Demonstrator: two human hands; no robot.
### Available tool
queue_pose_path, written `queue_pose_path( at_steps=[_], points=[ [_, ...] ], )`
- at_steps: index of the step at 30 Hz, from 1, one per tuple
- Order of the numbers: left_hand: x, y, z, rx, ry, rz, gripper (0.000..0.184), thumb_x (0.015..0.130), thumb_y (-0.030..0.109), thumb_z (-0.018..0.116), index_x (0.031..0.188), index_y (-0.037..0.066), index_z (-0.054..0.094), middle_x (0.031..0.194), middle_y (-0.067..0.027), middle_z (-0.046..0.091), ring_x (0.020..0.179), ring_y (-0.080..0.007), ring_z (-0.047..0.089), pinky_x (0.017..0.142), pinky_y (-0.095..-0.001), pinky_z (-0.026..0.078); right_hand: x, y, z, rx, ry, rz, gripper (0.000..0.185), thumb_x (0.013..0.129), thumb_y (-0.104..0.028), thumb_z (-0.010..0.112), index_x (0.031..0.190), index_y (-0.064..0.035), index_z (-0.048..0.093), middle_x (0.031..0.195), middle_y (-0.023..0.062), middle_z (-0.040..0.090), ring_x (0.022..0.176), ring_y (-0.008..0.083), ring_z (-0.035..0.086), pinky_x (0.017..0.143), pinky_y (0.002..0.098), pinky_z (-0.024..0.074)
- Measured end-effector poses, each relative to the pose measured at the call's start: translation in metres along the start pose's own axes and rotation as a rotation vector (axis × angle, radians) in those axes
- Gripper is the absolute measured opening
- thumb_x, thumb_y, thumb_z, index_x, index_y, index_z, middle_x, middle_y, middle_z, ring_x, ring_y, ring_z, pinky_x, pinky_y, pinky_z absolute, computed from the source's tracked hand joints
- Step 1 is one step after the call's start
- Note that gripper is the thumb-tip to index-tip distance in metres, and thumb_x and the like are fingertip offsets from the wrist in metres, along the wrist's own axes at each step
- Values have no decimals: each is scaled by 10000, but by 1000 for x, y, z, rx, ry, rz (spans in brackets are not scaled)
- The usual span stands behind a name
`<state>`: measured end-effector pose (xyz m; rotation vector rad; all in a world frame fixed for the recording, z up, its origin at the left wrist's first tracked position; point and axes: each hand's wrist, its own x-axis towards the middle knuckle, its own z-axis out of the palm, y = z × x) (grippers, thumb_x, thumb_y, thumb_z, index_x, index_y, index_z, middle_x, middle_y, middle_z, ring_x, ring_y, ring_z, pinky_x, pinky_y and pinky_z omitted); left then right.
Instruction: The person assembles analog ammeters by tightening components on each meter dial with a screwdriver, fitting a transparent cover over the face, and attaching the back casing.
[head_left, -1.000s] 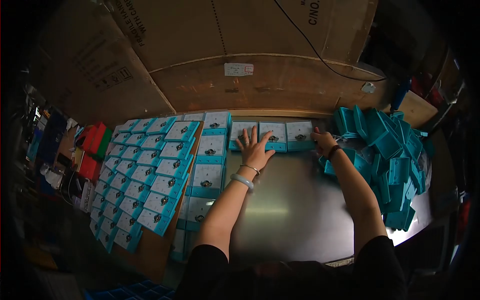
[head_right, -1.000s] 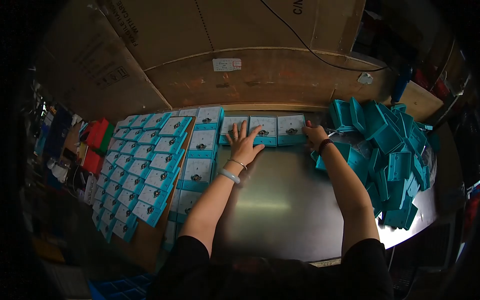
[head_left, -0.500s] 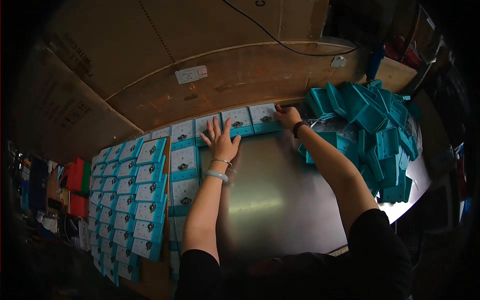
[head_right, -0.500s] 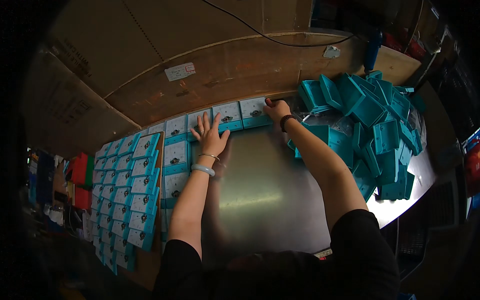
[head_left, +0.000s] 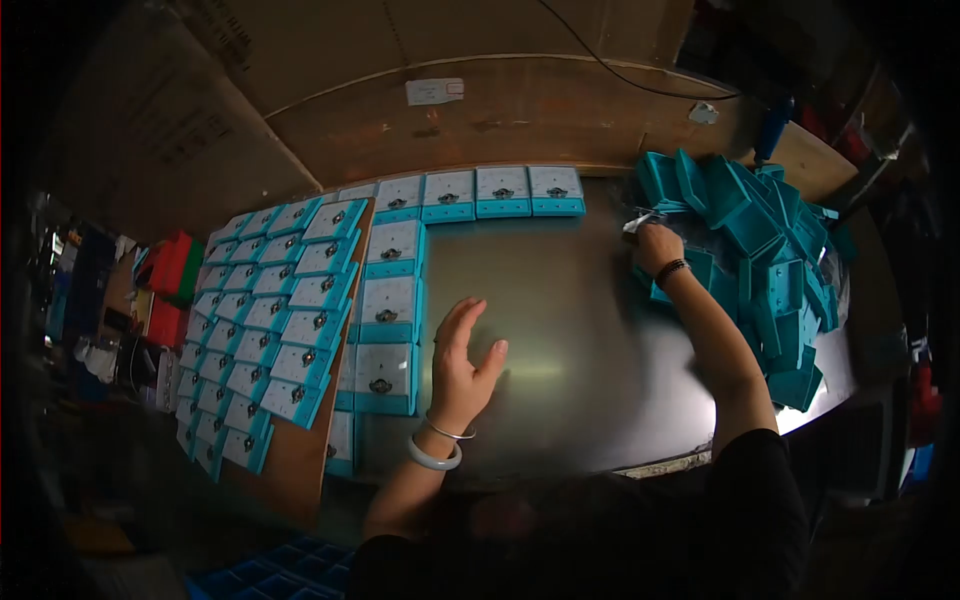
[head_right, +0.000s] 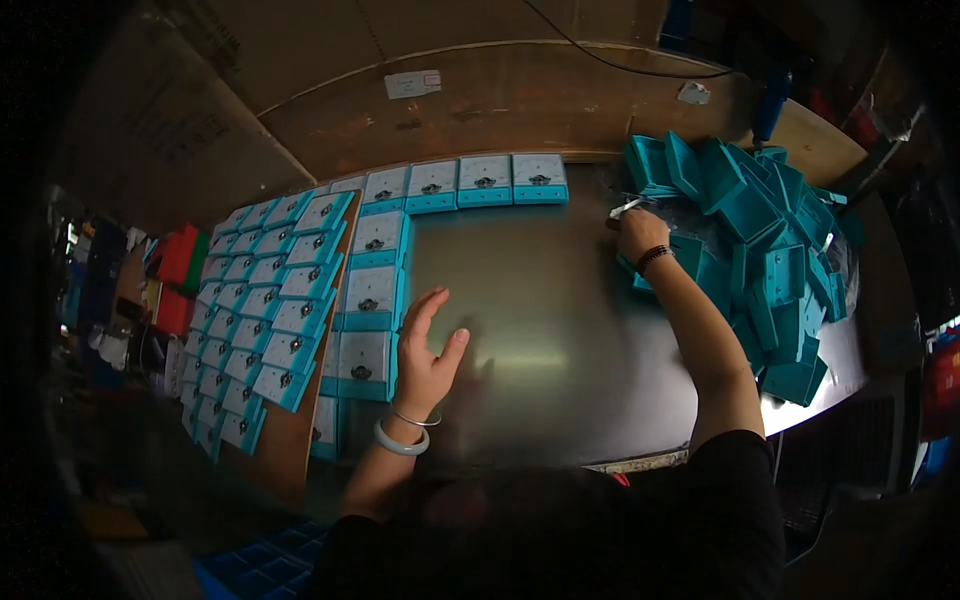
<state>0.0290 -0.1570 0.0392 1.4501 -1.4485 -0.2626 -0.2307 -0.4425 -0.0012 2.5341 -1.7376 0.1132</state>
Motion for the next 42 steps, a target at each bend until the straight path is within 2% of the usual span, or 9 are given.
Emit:
queue_pose_path(
  at_steps=[3,7,11,16,20,23,26,34,42],
  points=[
    [-78,-2,-42,-80,160,-223,336,842,110,651,1143,-18,571,1128,-163,605,1044,-293,590,909,-354,465,7,39,25,16,62,17,221,850,-251,584,855,-44,658,900,187,668,847,357,649,703,442,529],
    [-156,6,-101,-564,572,-773,121,943,161,556,963,44,581,910,-81,638,837,-172,651,702,-277,521,10,54,19,367,269,-84,194,761,-178,639,872,-19,641,865,205,648,838,391,622,724,461,493],
    [-186,-20,-157,-662,817,-804,193,960,245,532,1029,67,505,945,-104,624,858,-241,664,685,-334,540,8,24,0,478,348,-164,171,783,-111,636,912,0,624,822,189,630,758,369,606,668,386,486],
    [-143,-89,-195,-757,757,-901,291,971,309,509,1141,89,425,961,-138,607,869,-290,669,710,-381,559,-68,-64,-63,837,289,-385,144,857,-108,609,944,7,603,838,116,605,725,200,584,663,307,459],
    [-122,-96,-193,-740,852,-971,198,954,196,537,1043,32,472,918,-142,617,847,-321,670,709,-398,577,-127,-87,-66,1125,166,-470,268,947,-261,573,953,5,598,845,62,630,760,132,583,684,261,459],
    [-144,-79,-186,-671,718,-821,170,969,164,487,1073,30,473,977,-125,626,790,-287,674,658,-339,566,-165,-76,-68,1437,-105,-366,319,950,-300,561,911,16,577,844,88,631,728,145,616,657,263,483],
    [-164,-20,-152,-543,677,-754,198,967,140,477,1129,27,473,1003,-130,631,764,-264,677,654,-316,565,-199,-69,-68,1687,-216,-257,178,879,-100,653,953,34,562,883,105,641,744,170,630,706,295,519],
    [-144,21,0,-919,-267,-898,192,951,88,444,1132,33,410,985,-151,615,677,-241,659,564,-297,537,-243,-100,-44,1731,-247,-183,204,915,-166,619,982,16,556,867,92,644,787,160,625,710,293,510],
    [-127,17,40,-742,-274,-982,223,904,133,555,1028,24,404,791,-99,593,421,-182,564,339,-261,440,-272,-115,-30,1514,-73,-154,152,831,-90,705,895,2,602,856,74,645,778,145,648,704,277,532]
  ],
)
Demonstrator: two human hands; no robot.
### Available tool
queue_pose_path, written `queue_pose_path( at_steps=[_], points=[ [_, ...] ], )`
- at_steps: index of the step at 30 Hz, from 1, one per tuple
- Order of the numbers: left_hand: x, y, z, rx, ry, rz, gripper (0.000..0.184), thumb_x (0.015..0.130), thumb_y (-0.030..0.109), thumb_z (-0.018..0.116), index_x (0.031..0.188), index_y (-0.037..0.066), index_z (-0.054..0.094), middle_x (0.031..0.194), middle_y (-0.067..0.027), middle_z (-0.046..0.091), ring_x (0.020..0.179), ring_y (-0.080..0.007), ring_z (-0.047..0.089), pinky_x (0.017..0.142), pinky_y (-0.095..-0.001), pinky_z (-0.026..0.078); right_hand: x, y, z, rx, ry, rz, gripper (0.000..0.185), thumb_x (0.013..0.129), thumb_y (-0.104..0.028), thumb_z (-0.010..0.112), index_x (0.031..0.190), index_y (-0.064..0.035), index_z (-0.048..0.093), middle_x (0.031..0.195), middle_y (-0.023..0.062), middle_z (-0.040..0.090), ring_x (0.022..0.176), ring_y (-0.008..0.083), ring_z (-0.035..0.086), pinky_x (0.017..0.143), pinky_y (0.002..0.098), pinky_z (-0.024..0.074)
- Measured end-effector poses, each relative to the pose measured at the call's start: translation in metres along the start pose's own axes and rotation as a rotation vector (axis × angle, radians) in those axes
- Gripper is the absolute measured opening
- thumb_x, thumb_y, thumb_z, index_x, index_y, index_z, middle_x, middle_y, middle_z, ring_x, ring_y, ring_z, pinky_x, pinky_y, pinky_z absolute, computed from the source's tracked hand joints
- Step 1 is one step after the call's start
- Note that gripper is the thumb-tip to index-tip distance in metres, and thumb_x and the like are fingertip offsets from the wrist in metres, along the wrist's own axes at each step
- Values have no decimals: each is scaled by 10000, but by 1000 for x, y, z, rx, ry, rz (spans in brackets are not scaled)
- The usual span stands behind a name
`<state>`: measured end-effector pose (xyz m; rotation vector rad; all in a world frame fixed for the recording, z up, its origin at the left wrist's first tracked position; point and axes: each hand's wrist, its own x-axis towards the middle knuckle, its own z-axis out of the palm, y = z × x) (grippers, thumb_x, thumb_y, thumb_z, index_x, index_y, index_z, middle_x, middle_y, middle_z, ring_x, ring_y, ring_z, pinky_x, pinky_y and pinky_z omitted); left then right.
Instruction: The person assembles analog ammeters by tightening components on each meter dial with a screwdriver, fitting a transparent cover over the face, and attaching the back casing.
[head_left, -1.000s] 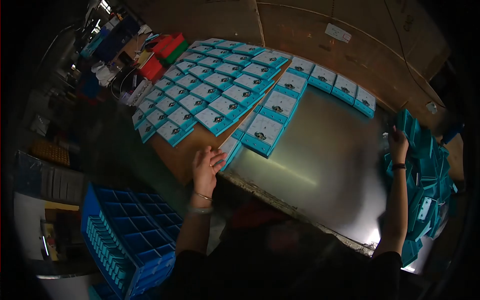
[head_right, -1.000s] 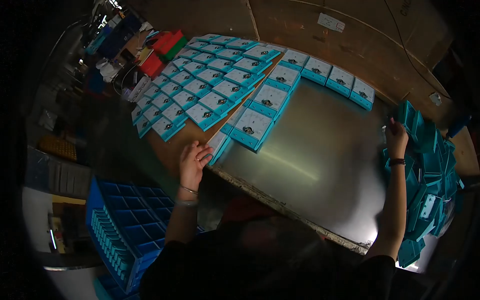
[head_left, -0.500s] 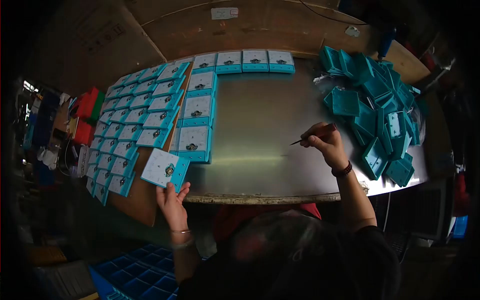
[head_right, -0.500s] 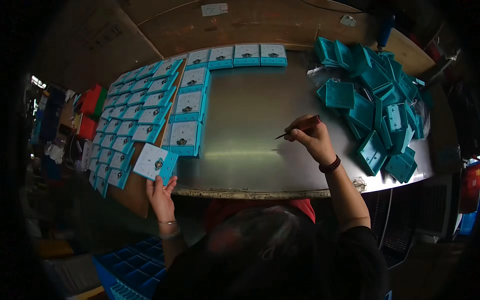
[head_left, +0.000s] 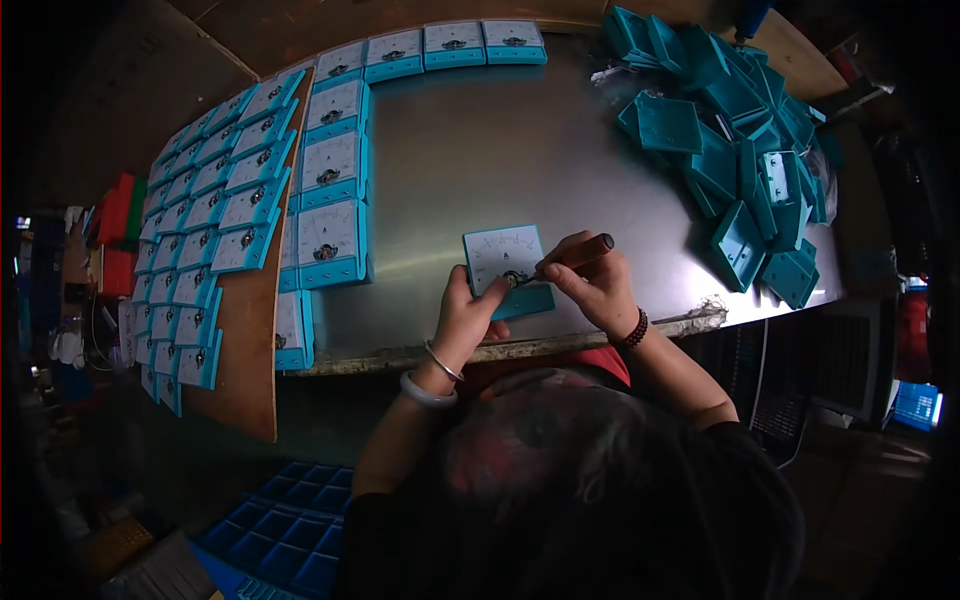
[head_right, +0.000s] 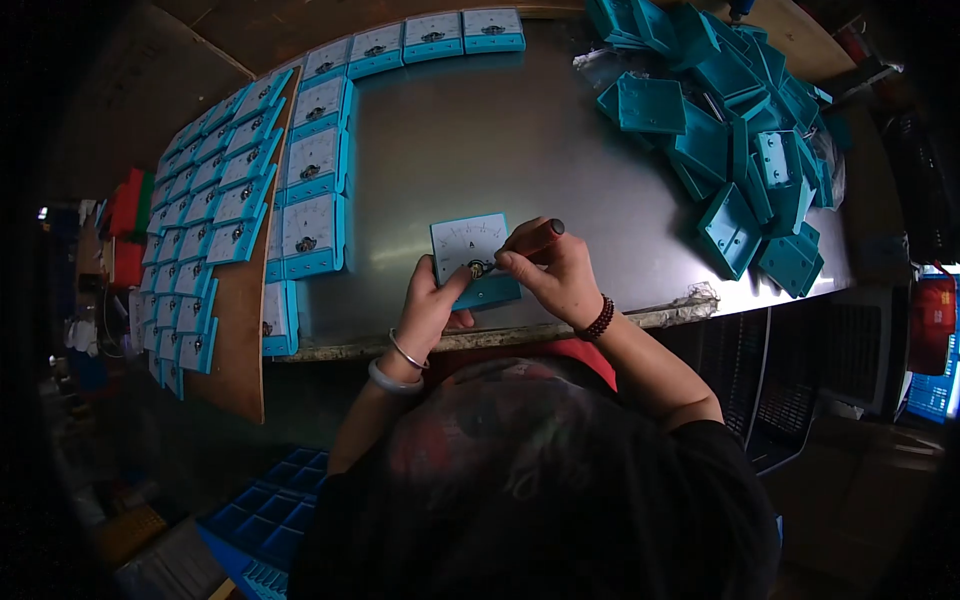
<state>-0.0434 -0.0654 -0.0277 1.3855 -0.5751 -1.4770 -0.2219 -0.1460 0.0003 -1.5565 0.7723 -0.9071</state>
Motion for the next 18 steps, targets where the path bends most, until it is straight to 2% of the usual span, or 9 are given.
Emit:
queue_pose_path(
  at_steps=[4,11,18],
  points=[
    [-1,1,4,98,90,-12,220,906,164,584,996,38,428,715,-61,568,374,-145,512,319,-248,419,-2,-3,10,-114,8,-57,168,836,-95,703,902,15,595,844,78,665,779,155,662,715,275,531],
    [-2,1,4,92,91,-2,222,910,167,578,985,31,419,710,-66,559,377,-144,517,318,-246,417,0,-1,15,-129,24,-63,177,795,-95,745,847,1,605,800,63,666,734,137,661,683,266,535],
    [-3,1,4,86,97,14,237,909,165,579,984,13,414,709,-81,557,376,-143,519,315,-249,415,8,-5,10,-188,-120,-46,175,800,-93,741,845,-3,598,779,51,662,720,130,656,670,250,532]
  ],
)
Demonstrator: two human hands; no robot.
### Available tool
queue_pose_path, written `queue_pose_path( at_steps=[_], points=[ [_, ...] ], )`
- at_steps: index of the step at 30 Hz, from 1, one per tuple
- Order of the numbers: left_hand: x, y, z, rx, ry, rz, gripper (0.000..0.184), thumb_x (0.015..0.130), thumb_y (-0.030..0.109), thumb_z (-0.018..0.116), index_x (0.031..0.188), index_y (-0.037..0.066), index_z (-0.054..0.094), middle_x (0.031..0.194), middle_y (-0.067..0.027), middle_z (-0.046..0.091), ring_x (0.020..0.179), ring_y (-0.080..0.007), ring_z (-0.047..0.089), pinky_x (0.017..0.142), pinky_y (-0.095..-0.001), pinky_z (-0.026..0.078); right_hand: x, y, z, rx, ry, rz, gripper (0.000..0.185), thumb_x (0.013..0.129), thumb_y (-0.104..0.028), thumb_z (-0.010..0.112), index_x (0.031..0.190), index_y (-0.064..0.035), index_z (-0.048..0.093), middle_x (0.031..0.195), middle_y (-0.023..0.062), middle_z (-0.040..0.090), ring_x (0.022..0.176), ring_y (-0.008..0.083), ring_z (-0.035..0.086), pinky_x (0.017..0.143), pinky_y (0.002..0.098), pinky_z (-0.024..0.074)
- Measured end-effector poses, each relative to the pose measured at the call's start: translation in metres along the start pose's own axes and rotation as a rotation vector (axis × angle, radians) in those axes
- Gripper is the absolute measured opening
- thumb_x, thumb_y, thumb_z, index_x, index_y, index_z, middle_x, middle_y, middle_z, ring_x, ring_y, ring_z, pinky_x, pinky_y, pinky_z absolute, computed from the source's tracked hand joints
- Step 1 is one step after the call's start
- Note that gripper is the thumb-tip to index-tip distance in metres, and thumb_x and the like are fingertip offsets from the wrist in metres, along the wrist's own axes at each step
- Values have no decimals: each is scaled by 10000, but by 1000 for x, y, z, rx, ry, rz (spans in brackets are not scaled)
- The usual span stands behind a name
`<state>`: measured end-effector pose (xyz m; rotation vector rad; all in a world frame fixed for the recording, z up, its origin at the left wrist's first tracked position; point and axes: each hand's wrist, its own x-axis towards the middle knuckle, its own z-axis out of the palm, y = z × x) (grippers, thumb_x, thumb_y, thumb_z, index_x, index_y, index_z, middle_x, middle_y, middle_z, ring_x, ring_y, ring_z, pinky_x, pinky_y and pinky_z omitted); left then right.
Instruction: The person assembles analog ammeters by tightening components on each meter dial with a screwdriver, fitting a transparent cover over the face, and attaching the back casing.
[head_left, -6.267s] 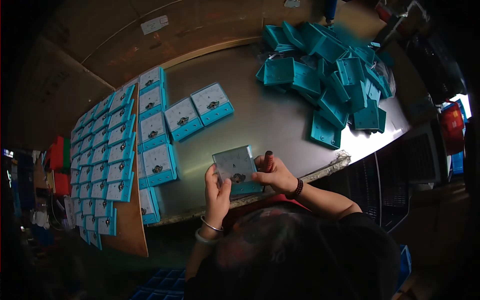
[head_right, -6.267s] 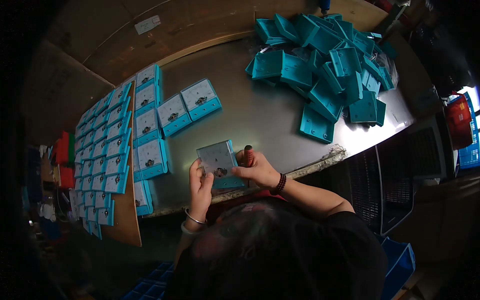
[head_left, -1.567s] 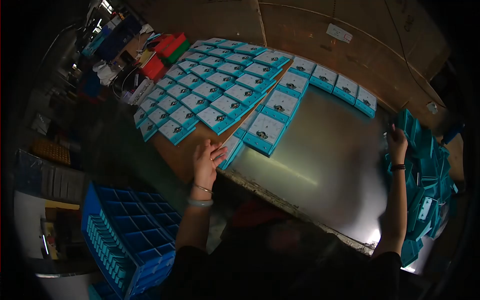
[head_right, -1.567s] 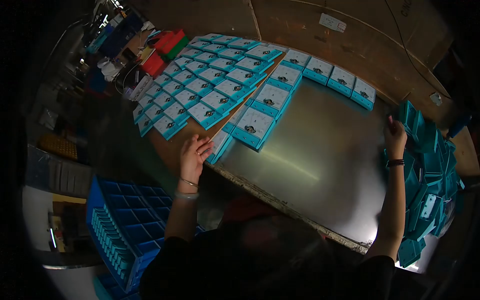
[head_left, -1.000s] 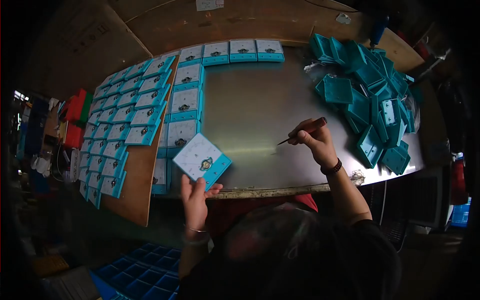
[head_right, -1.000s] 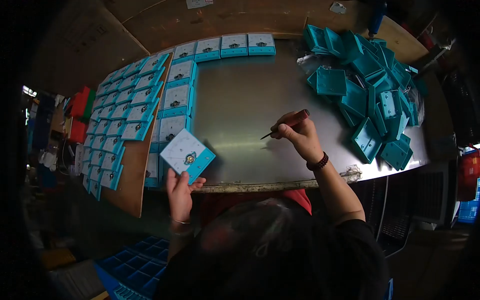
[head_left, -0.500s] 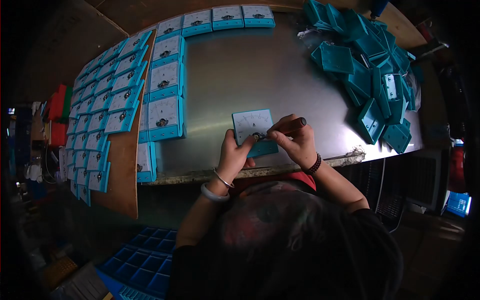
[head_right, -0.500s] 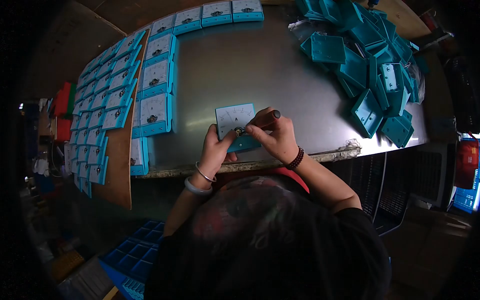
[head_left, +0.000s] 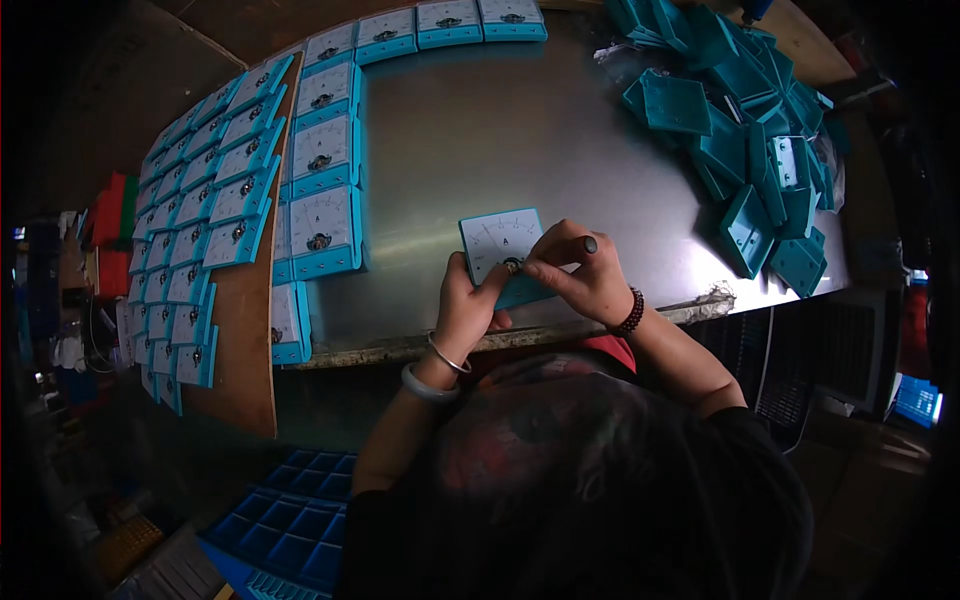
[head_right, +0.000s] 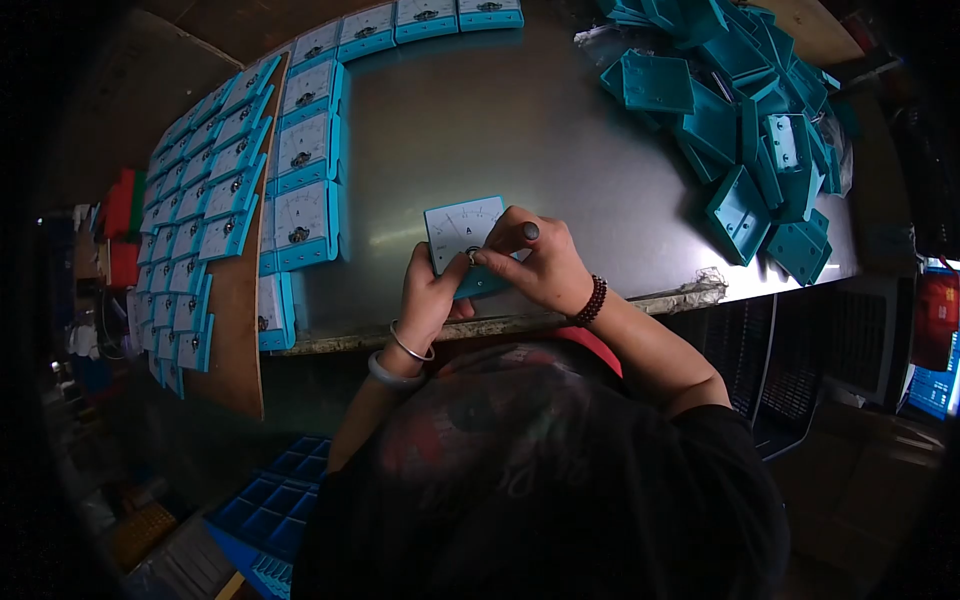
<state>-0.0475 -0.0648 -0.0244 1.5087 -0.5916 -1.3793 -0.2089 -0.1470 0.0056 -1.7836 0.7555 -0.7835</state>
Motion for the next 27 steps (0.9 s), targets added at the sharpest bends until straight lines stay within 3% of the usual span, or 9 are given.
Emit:
queue_pose_path(
  at_steps=[4,7,10,14,17,21,22,24,27],
  points=[
    [0,2,0,9,8,-3,223,912,164,577,977,23,417,718,-81,562,377,-140,518,310,-248,410,11,-1,-11,-12,-123,-101,203,823,-123,726,860,-5,565,751,63,654,686,140,660,637,249,529],
    [2,-8,-2,-8,-29,35,206,919,163,573,965,38,416,726,-71,563,373,-135,510,305,-243,399,21,16,-11,521,-14,404,255,854,-212,703,818,-22,537,695,82,651,595,160,658,537,254,531],
    [3,-9,-4,11,-36,55,269,904,167,601,931,17,380,745,-94,567,370,-162,531,301,-263,411,27,15,-15,541,-45,596,261,858,-219,698,809,-26,530,674,86,644,574,163,660,513,261,536],
    [3,-7,-3,10,-59,51,259,912,158,590,916,17,372,754,-95,566,369,-154,513,302,-269,407,46,31,-22,481,-187,394,215,862,-182,692,845,-7,568,708,80,650,628,176,674,538,263,531],
    [4,-11,-4,43,-68,72,262,912,152,589,893,20,364,761,-101,573,379,-150,519,308,-269,406,107,19,-63,219,-2,378,167,839,-32,602,993,30,607,797,94,660,671,176,669,631,284,531],
    [4,-11,-1,61,-54,140,257,905,141,595,893,23,367,780,-107,587,393,-147,523,323,-269,410,203,99,-125,-1020,429,215,234,772,-58,576,966,62,633,913,230,653,878,335,655,802,398,520],
    [4,-11,-1,52,-59,130,228,913,132,581,916,27,379,791,-99,587,407,-138,519,328,-263,413,216,114,-132,-1024,441,202,234,772,-58,576,966,62,633,913,230,653,878,335,655,802,398,520],
    [4,-10,-2,36,-71,105,194,923,124,564,940,35,393,820,-93,590,428,-133,518,340,-261,427,236,128,-140,-996,215,513,342,746,-179,680,1001,44,637,1089,268,590,1030,364,595,869,401,507],
    [5,-12,-2,37,-70,130,206,918,132,572,944,34,393,812,-97,590,427,-138,522,341,-263,431,208,94,-85,-985,81,406,362,734,-224,675,979,41,649,1032,262,620,1012,383,594,894,411,494]
  ],
)
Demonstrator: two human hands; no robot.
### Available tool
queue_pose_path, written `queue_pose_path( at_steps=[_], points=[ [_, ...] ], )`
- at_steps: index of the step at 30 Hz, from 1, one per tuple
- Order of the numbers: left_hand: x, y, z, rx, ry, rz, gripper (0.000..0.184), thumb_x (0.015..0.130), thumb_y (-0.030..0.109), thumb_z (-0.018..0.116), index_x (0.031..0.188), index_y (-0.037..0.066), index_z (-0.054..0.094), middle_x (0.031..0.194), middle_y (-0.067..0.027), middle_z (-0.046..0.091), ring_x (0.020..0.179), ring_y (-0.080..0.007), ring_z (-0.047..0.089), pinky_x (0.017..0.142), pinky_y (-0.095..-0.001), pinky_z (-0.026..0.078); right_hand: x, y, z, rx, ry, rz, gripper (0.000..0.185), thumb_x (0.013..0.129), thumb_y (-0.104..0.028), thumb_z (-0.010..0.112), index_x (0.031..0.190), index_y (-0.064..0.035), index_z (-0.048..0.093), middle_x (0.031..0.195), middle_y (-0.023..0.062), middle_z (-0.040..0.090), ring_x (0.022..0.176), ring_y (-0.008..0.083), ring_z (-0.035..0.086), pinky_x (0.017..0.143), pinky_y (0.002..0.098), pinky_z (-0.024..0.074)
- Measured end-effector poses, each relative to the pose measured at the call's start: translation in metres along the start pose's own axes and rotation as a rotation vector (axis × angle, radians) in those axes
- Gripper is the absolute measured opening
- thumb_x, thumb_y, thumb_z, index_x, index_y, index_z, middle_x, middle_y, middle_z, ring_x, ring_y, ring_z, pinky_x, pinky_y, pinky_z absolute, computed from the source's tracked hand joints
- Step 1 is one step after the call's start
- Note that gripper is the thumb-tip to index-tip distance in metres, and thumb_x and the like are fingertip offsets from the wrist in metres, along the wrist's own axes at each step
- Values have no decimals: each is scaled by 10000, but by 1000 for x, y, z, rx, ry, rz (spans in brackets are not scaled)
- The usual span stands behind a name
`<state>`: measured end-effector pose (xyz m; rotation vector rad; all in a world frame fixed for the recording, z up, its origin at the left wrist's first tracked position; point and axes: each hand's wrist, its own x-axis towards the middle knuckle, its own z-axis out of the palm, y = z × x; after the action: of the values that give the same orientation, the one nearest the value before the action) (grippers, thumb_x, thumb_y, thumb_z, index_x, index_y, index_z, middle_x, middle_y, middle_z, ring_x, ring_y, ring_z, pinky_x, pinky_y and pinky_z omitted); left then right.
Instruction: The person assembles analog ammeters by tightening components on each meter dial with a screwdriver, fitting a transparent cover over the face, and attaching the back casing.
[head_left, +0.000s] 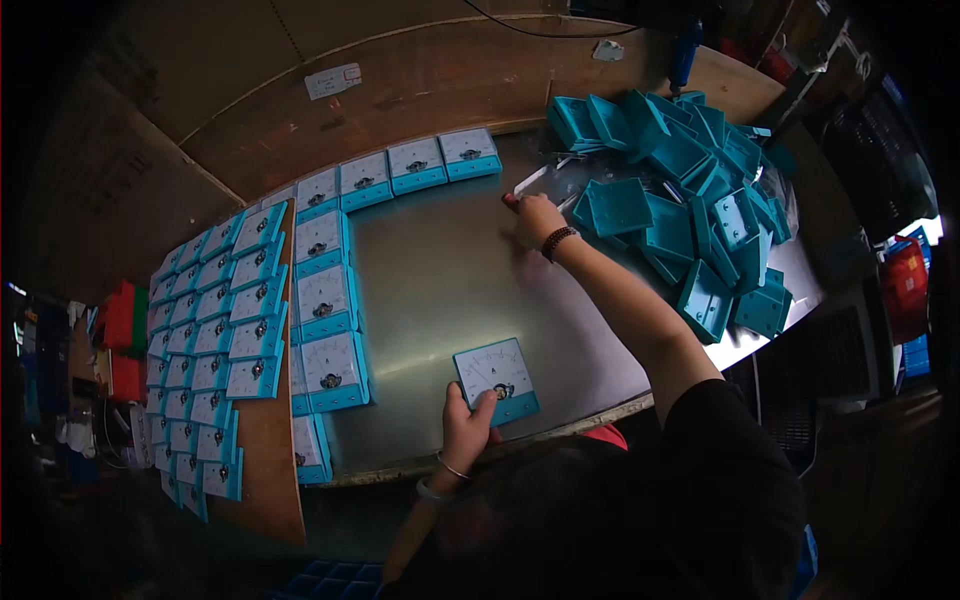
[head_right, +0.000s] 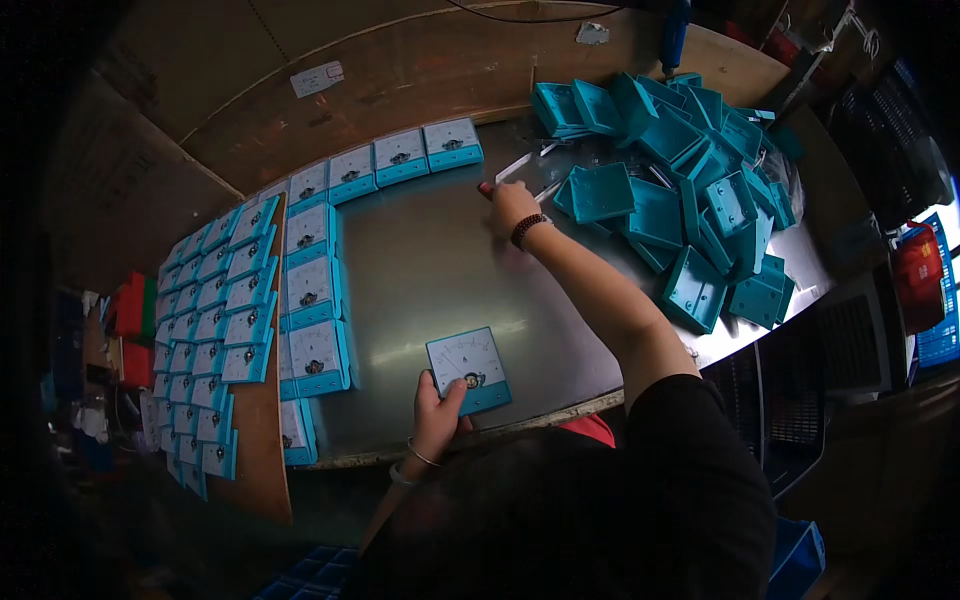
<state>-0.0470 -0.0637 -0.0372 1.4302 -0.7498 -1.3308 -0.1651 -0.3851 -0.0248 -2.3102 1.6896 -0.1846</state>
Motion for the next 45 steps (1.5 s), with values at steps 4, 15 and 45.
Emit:
queue_pose_path(
  at_steps=[4,15,45],
  points=[
    [1,3,-1,5,16,-21,264,900,146,605,926,19,375,808,-108,595,405,-147,524,333,-269,434,-49,-42,-5,137,-48,-282,210,777,-71,574,951,22,643,1006,252,618,993,378,584,890,421,471],
    [-17,5,-11,-24,49,13,287,892,150,616,939,6,373,783,-117,593,403,-145,529,323,-272,429,-129,-34,3,285,-17,-351,321,724,-295,749,923,-61,657,864,131,634,863,284,637,748,358,515],
    [-24,4,-28,-84,143,-66,262,909,169,599,952,14,392,762,-99,574,389,-141,524,316,-256,408,-174,-51,-20,720,-111,-547,141,783,-65,701,833,-19,578,752,118,634,677,219,640,636,305,516]
  ],
)
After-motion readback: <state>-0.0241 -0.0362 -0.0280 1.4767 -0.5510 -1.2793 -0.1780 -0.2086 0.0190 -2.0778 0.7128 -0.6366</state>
